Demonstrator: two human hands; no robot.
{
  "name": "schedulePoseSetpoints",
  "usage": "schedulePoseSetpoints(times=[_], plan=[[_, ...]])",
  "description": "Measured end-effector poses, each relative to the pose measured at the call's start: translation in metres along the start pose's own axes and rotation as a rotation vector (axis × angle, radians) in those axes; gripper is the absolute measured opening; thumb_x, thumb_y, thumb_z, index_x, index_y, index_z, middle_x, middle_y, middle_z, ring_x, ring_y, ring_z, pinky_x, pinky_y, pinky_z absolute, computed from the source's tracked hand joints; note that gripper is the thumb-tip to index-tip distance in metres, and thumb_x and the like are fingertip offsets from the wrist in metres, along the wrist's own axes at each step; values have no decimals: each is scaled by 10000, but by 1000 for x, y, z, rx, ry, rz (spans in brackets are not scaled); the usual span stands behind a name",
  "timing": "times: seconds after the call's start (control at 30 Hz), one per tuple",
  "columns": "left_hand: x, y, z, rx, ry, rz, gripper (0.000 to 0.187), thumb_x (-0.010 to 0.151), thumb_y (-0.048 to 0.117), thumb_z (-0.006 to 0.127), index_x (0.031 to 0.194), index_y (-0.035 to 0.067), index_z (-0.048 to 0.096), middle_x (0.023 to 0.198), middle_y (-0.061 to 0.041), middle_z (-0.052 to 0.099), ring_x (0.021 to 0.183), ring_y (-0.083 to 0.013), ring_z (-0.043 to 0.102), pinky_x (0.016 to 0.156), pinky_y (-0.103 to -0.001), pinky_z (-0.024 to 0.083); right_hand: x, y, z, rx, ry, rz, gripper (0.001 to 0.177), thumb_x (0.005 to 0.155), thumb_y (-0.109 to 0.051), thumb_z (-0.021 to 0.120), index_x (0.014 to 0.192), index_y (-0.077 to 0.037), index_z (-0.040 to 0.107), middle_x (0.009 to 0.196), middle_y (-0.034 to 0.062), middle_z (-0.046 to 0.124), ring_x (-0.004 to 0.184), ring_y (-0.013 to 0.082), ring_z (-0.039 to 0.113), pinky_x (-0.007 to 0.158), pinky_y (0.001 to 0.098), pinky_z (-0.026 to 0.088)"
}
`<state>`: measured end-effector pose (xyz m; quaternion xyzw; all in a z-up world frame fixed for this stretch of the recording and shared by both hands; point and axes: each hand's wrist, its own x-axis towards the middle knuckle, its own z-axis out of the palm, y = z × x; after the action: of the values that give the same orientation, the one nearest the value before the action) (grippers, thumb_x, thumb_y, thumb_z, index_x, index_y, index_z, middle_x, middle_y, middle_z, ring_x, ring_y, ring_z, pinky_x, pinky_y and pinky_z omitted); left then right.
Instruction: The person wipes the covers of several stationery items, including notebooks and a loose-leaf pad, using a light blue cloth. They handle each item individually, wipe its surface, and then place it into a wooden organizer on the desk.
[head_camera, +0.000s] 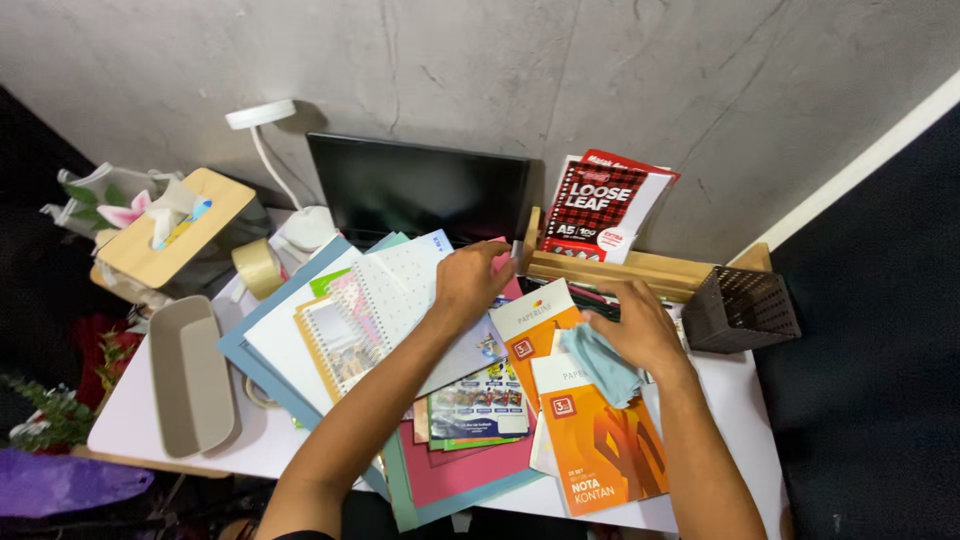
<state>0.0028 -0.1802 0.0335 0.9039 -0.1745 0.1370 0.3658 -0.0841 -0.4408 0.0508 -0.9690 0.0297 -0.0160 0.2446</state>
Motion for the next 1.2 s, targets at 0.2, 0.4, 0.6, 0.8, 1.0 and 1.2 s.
schedulePoseSetpoints(times=[0.2,0.4,0.6,0.8,1.0,1.2], plan=[[-32,-90,-58,336,185,8,281,907,263,701,1117,91,773,1138,-119,735,1128,-311,646,958,-457,466,-36,10,19,-151,-297,140,705,748,-439,875,1325,-132,611,1301,122,621,1219,289,631,1019,414,525],[-45,-132,-87,481,134,-145,408,949,380,711,1183,47,743,1122,-138,712,1093,-303,609,977,-453,399,-38,3,29,-86,-194,-18,459,862,-270,754,1273,-108,633,1180,150,740,1103,325,717,926,452,563],[-59,-136,-94,481,198,29,379,916,344,738,1146,43,747,1111,-109,721,1114,-270,618,1056,-454,362,-39,-83,28,43,-69,-183,430,900,-235,719,1300,-131,603,1152,113,733,1008,305,732,838,422,577],[-81,-142,-116,159,157,10,326,916,330,744,1124,79,756,1111,-103,708,1130,-288,606,1020,-447,378,-39,-159,64,5,50,-651,287,940,-176,683,1222,-133,711,1227,41,715,1086,258,703,890,389,580],[-84,-146,-119,39,237,-24,223,928,302,727,1047,125,789,1015,-72,655,1039,-266,578,923,-415,406,-51,-173,107,-104,-126,-867,378,914,-194,666,1279,-95,669,1399,80,616,1348,257,528,1086,467,417],[-83,-156,-112,-29,267,-60,191,950,270,699,1036,132,799,966,-25,650,994,-242,576,879,-388,419,-19,-174,132,-160,-218,-788,588,1008,-231,502,1547,-31,382,1619,169,359,1517,289,307,1235,445,227]])
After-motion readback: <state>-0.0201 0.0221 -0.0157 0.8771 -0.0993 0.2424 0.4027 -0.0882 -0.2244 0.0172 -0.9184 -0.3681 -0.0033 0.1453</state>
